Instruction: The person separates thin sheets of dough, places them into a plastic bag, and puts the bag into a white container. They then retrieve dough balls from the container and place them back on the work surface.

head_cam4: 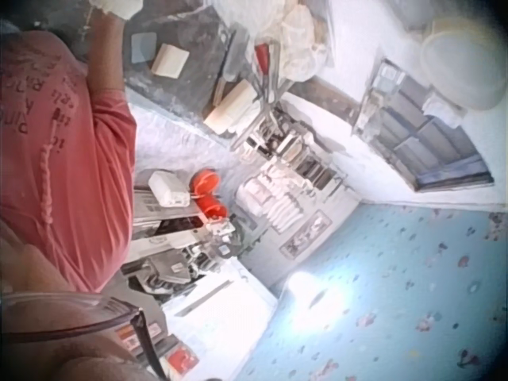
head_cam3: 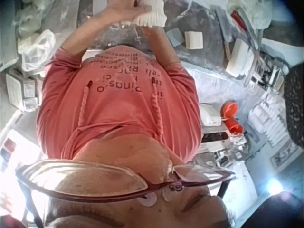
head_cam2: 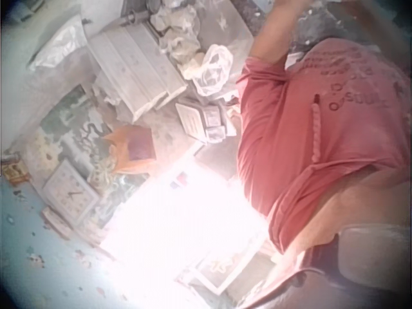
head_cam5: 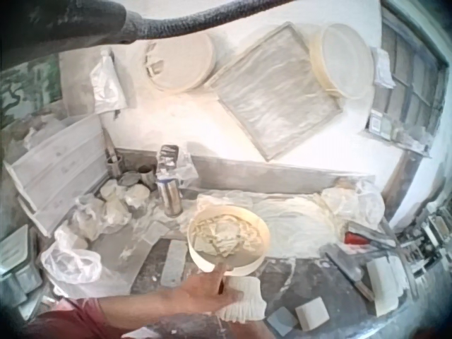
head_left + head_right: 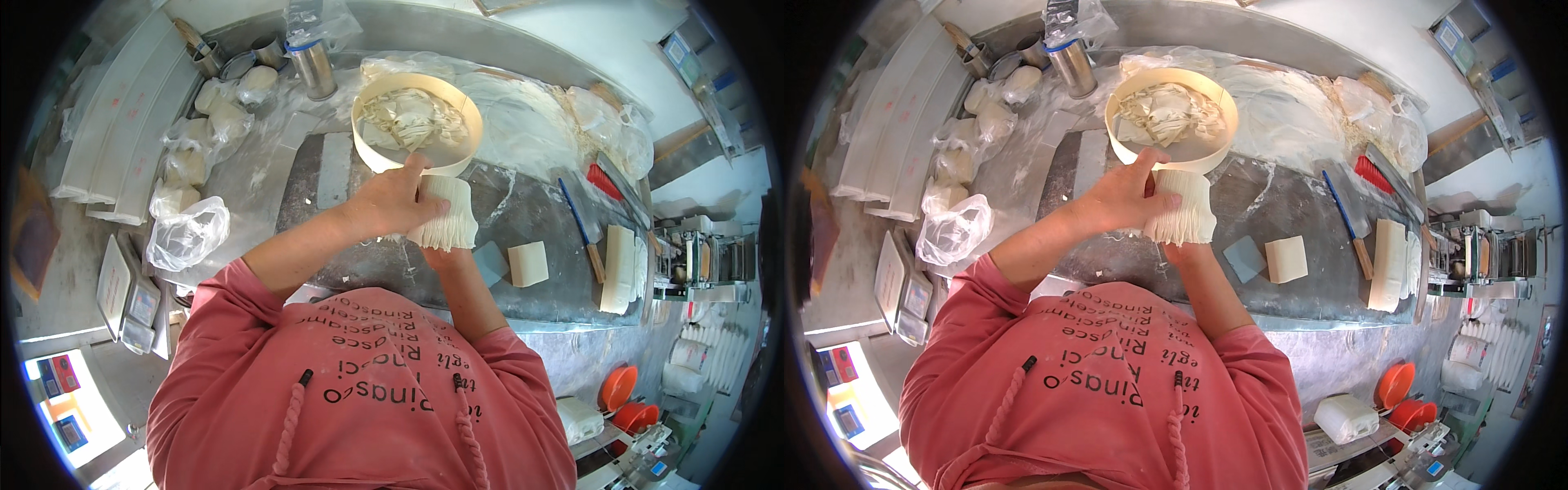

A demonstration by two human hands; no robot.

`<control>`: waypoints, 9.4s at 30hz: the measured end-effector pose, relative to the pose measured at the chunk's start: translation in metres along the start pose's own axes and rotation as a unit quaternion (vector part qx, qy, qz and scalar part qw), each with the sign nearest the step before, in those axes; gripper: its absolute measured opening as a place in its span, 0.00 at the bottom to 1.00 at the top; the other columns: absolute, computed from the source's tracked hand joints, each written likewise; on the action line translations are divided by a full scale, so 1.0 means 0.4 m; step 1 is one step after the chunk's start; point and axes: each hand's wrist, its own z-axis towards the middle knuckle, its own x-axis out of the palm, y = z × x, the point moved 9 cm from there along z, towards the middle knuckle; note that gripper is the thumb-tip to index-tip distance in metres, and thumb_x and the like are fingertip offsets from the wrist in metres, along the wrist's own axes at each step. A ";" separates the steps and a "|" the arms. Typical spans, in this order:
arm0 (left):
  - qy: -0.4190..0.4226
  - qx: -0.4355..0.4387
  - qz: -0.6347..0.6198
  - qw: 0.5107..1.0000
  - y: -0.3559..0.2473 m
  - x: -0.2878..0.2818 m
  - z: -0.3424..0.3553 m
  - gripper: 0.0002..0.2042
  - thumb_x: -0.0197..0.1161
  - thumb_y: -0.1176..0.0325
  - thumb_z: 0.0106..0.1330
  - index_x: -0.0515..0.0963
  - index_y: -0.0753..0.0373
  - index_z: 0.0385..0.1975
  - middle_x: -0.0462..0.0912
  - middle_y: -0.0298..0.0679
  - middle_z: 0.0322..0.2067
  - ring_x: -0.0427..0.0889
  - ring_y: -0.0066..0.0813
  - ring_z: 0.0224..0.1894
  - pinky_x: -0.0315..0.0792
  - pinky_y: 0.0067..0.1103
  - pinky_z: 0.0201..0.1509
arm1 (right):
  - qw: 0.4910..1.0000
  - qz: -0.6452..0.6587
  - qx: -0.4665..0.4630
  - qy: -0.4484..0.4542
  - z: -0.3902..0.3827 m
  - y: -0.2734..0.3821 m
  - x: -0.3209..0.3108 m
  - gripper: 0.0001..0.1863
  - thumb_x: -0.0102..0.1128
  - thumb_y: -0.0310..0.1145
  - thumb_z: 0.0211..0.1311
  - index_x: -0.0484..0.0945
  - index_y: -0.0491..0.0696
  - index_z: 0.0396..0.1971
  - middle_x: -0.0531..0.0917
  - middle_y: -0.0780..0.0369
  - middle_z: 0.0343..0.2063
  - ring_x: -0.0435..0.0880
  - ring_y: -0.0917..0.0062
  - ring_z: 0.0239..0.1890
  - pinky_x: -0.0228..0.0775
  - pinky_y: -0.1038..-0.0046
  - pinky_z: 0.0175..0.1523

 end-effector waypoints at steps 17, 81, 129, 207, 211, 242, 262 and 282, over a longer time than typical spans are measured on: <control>-0.135 0.180 0.024 0.974 -0.061 -0.052 -0.078 0.21 0.60 0.71 0.51 0.65 0.63 0.46 0.75 0.43 0.22 0.77 0.37 0.25 0.70 0.28 0.29 | 0.968 -0.237 -0.055 -0.055 0.009 0.011 -0.042 0.20 0.52 0.38 0.59 0.66 0.49 0.50 0.74 0.64 0.44 0.73 0.76 0.46 0.68 0.74 0.48; -0.121 -0.266 -0.628 0.722 0.421 0.204 -0.181 0.32 0.33 0.40 0.65 0.66 0.63 0.51 0.72 0.47 0.48 0.72 0.38 0.48 0.62 0.33 0.54 | 0.445 -0.894 -0.033 -0.028 0.021 -0.015 0.176 0.19 0.48 0.45 0.61 0.69 0.40 0.33 0.78 0.47 0.31 0.78 0.56 0.35 0.69 0.63 0.38; -0.320 -0.489 -0.564 0.583 1.198 -0.505 -0.904 0.32 0.48 0.39 0.58 0.60 0.49 0.60 0.57 0.38 0.61 0.53 0.39 0.64 0.49 0.41 0.61 | 0.799 -0.417 0.420 -0.108 0.289 -1.318 0.199 0.24 0.55 0.46 0.58 0.71 0.44 0.48 0.77 0.58 0.44 0.75 0.70 0.46 0.66 0.70 0.50; -0.081 -0.286 -0.737 0.607 0.221 0.518 0.249 0.32 0.36 0.38 0.63 0.68 0.60 0.51 0.73 0.40 0.49 0.72 0.35 0.49 0.65 0.28 0.51 | 0.964 -0.077 0.121 -0.225 0.022 0.294 -0.270 0.29 0.51 0.52 0.58 0.71 0.37 0.41 0.79 0.49 0.35 0.79 0.62 0.39 0.70 0.64 0.42; -0.075 -0.285 -0.783 0.548 0.110 0.438 0.153 0.32 0.29 0.39 0.64 0.65 0.58 0.55 0.72 0.41 0.51 0.73 0.40 0.51 0.65 0.35 0.55 | 0.561 -0.811 0.069 -0.151 0.029 0.303 -0.194 0.32 0.50 0.55 0.56 0.71 0.37 0.41 0.78 0.47 0.36 0.77 0.55 0.43 0.67 0.61 0.47; -0.427 0.057 -0.188 0.882 0.053 -0.163 -0.377 0.28 0.48 0.54 0.66 0.60 0.74 0.56 0.71 0.45 0.46 0.69 0.35 0.43 0.62 0.28 0.52 | 0.932 -0.348 -0.006 0.105 0.054 -0.085 0.140 0.17 0.47 0.42 0.62 0.70 0.48 0.46 0.76 0.60 0.44 0.75 0.71 0.46 0.69 0.69 0.49; -0.416 -0.200 -0.605 0.649 1.178 -0.583 -0.934 0.19 0.60 0.61 0.59 0.71 0.67 0.45 0.78 0.40 0.39 0.78 0.29 0.39 0.70 0.23 0.43 | 0.667 -0.708 0.196 0.122 0.399 -1.313 0.601 0.35 0.46 0.55 0.56 0.61 0.40 0.53 0.73 0.43 0.46 0.71 0.51 0.51 0.62 0.63 0.54; -0.460 -0.228 0.172 0.841 0.946 -0.632 -0.984 0.19 0.60 0.67 0.49 0.72 0.61 0.44 0.75 0.43 0.41 0.74 0.41 0.42 0.68 0.32 0.46 | 0.250 -0.858 -0.041 0.447 0.267 -1.149 0.664 0.35 0.54 0.50 0.53 0.61 0.39 0.55 0.73 0.48 0.45 0.64 0.57 0.56 0.50 0.58 0.61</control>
